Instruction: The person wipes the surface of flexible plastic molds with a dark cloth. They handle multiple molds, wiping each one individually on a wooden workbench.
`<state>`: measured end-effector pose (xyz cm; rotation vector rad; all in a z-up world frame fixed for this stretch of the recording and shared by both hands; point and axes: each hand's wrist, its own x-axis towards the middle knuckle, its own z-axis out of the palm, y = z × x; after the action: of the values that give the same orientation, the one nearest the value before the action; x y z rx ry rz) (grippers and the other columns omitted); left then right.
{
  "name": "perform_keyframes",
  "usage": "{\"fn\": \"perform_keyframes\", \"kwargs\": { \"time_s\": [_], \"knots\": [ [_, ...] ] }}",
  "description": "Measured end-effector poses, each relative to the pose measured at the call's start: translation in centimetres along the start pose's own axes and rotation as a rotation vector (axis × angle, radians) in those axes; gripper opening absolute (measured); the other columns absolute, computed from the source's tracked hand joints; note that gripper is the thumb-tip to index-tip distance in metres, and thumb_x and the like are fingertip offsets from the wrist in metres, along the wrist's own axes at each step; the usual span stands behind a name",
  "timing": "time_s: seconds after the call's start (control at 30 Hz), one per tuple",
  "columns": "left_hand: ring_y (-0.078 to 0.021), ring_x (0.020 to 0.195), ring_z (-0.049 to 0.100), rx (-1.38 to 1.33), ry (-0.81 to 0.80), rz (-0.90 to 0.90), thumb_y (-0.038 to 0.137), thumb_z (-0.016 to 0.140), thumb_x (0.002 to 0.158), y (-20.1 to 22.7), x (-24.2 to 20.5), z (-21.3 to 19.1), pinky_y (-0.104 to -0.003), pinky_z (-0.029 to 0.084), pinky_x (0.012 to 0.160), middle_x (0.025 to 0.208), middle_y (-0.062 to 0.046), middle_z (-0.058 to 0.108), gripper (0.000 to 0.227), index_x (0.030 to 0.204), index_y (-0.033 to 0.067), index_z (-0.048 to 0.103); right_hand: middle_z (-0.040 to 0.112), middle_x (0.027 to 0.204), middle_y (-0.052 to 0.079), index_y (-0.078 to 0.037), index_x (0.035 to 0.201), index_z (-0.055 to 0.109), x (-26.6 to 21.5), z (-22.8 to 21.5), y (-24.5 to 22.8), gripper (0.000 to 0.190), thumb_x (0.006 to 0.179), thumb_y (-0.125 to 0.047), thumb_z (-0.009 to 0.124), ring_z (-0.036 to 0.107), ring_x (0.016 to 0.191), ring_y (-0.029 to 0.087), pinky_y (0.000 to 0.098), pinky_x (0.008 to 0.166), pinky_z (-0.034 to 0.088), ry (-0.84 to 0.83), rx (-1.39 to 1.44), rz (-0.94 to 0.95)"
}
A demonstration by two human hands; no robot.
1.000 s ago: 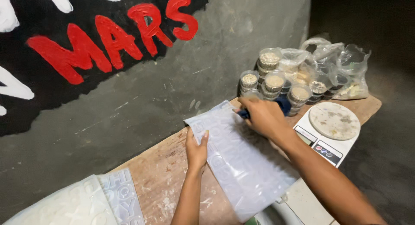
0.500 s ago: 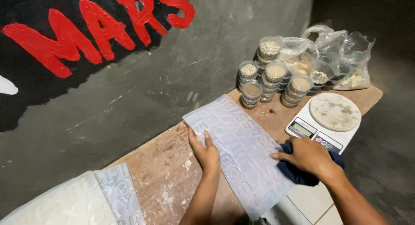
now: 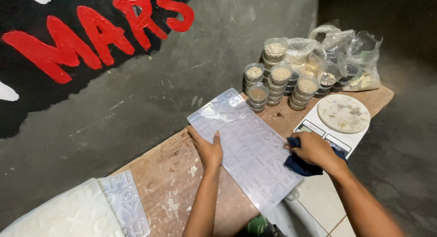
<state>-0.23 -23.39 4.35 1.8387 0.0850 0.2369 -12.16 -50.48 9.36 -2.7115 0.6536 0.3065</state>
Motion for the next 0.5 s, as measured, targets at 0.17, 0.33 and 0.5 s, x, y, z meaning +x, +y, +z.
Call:
{"fn": "perform_keyframes", "kwargs": {
  "time_s": [0.17,0.33,0.5],
  "knots": [
    [-0.0412,0.154,0.004,0.346,-0.175,0.2,0.014,0.07,0.09,5.5,-2.1,-2.6,-0.057,-0.002,0.122,0.168,-0.02,0.007,0.084,0.16,0.0081,0.023,0.079,0.101,0.012,-0.028,0.111,0.078,-1.5,-0.6,-0.9,0.032,0.08,-0.032,0.077,0.076,0.102,0.035,0.05,0.084,0.061,0.074,-0.069,-0.006],
    [-0.0355,0.154,0.017,0.602,-0.325,0.279,0.033,0.052,0.104,3.4,-1.1,-1.3,-0.057,0.008,0.123,0.165,-0.021,0.024,0.057,0.153,0.0049,0.041,0.079,0.097,0.011,-0.025,0.12,0.074,-2.2,-1.7,-4.7,0.038,0.082,-0.027,0.072,0.077,0.095,0.036,0.0507,0.08,0.062,0.205,-0.12,-0.127],
    [-0.0365,0.15,0.031,0.554,-0.203,0.408,0.014,0.052,0.102,2.1,-0.7,0.2,-0.062,0.011,0.122,0.157,-0.027,0.037,0.044,0.143,0.0,0.052,0.076,0.104,0.012,-0.025,0.143,0.055,0.0,-0.8,-10.6,0.06,0.085,-0.024,0.068,0.075,0.099,0.038,0.0569,0.085,0.06,0.255,-0.123,-0.379]
  ]
}}
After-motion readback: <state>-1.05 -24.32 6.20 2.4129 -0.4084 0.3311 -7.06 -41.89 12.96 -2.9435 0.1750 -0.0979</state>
